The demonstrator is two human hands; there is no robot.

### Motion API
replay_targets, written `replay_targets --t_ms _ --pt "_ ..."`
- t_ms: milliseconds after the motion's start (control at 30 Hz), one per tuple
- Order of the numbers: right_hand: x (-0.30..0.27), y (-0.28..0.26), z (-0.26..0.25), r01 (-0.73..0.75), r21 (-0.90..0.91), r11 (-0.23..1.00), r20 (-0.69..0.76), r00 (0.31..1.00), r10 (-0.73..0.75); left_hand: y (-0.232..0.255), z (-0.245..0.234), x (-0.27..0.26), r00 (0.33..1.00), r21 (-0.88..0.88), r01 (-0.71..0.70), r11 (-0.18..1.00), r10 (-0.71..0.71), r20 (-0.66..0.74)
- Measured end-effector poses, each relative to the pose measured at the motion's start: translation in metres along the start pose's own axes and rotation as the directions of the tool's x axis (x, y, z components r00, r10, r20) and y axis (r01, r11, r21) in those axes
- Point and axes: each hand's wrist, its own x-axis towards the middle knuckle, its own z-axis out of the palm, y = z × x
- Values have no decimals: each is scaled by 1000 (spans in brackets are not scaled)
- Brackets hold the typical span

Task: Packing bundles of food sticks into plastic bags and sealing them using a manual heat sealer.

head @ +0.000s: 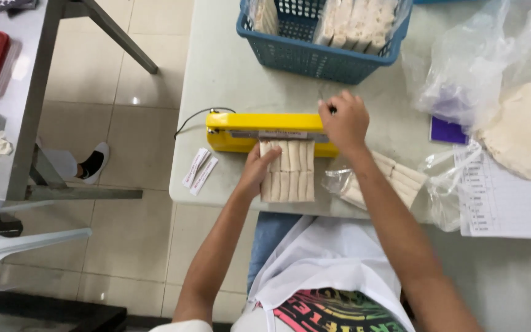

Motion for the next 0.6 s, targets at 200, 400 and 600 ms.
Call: replay_targets --t_ms 200,400,600 --pt "2 -38 -115 281 209 937 35 955 -294 74 -6 -46 957 249 -232 940 175 232" --pt "-167 24 -104 128 -10 992 -11 992 -128 197 9 -9 734 446 -663 601 638 231" --pt "-219 5 -80 103 -420 902 134 990 -50 218 77 203 266 840 -508 189 962 -56"
